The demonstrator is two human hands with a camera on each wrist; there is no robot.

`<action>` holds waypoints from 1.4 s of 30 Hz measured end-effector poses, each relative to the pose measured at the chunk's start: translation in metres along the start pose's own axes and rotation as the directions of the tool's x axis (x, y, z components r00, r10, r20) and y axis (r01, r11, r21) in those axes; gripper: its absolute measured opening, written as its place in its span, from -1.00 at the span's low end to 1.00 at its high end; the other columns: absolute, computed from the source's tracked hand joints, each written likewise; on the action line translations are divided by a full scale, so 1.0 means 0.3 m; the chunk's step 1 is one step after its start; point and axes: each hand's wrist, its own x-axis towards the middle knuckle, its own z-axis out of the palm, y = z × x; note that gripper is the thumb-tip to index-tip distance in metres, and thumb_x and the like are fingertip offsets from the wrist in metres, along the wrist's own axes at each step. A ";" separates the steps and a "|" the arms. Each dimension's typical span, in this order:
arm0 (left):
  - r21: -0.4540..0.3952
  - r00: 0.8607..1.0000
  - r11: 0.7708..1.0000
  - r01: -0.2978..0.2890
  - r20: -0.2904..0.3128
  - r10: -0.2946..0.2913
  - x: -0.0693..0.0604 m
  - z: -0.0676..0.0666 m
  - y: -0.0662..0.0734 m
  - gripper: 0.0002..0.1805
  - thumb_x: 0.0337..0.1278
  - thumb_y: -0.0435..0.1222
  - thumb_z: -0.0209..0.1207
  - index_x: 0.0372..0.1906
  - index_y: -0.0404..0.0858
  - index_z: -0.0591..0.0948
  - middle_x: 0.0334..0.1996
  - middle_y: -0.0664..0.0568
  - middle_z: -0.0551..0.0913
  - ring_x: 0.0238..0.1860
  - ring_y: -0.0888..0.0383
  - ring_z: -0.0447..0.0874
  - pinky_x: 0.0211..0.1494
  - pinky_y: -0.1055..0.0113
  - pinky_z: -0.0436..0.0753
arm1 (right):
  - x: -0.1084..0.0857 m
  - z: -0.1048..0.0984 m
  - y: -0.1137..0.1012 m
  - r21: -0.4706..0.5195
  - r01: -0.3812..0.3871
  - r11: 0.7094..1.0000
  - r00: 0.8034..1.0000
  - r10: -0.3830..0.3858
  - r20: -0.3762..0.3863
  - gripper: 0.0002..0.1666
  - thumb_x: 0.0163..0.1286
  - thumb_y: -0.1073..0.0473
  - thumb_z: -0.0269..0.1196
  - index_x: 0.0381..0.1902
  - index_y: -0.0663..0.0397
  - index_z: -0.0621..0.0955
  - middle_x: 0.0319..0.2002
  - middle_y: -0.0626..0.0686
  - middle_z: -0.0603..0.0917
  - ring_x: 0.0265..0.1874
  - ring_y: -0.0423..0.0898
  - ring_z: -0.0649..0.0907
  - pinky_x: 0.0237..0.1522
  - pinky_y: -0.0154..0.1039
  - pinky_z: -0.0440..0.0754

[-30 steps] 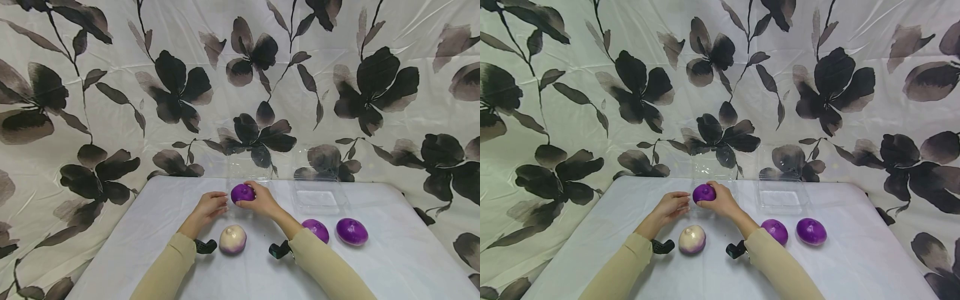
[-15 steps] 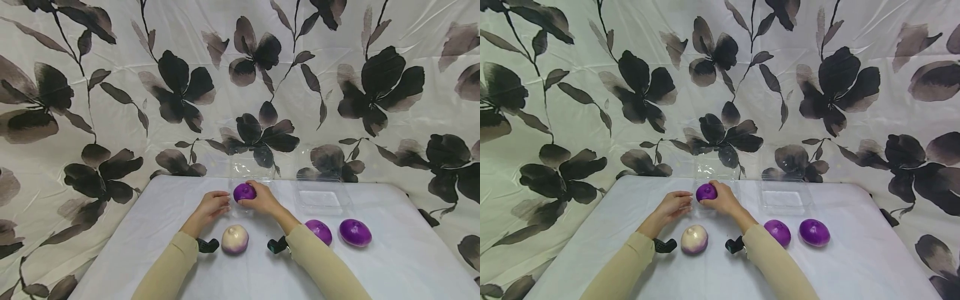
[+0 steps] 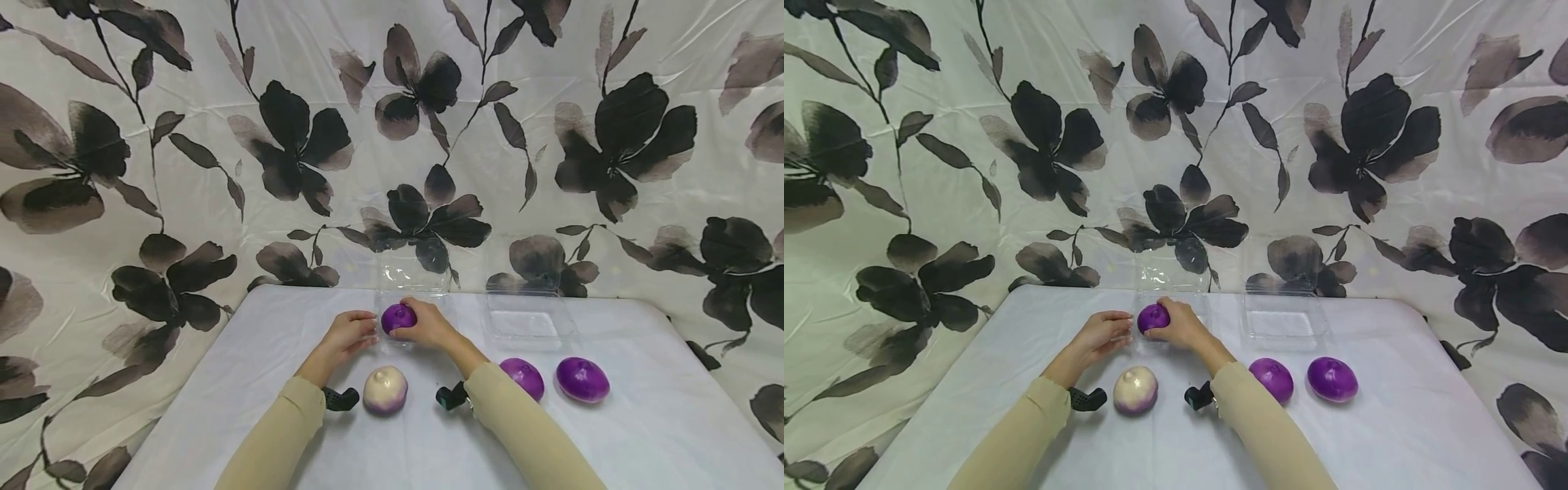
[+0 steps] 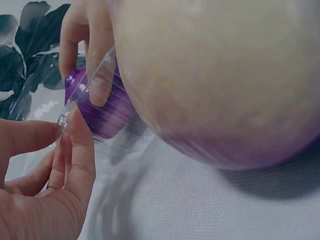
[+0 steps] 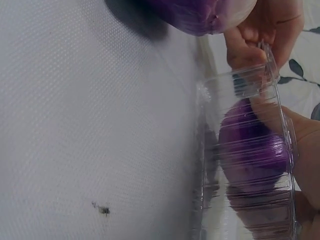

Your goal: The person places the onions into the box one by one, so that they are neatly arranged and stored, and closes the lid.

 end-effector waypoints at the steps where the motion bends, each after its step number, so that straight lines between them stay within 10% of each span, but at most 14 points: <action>1: 0.000 1.000 1.000 -0.002 0.004 0.002 0.001 0.001 0.000 -0.63 0.37 -0.51 0.13 0.21 -0.57 0.48 -0.22 -0.12 0.57 -0.24 0.13 0.56 -0.19 0.38 0.78 | 0.001 0.000 0.001 -0.003 0.001 1.000 1.000 -0.001 0.007 -0.14 0.17 0.00 0.55 0.33 0.21 0.48 0.16 0.25 0.65 0.11 0.13 0.66 0.21 0.04 0.65; 42: 0.013 1.000 1.000 0.015 -0.011 -0.014 -0.003 0.006 0.004 -0.60 0.39 -0.49 0.14 0.25 -0.56 0.48 -0.22 -0.06 0.56 -0.22 0.13 0.56 -0.23 0.42 0.76 | -0.036 -0.089 -0.068 -0.080 -0.018 0.997 0.997 0.024 0.069 -0.06 0.17 -0.02 0.52 0.40 0.25 0.40 0.26 0.37 0.50 0.26 0.22 0.51 0.37 0.16 0.48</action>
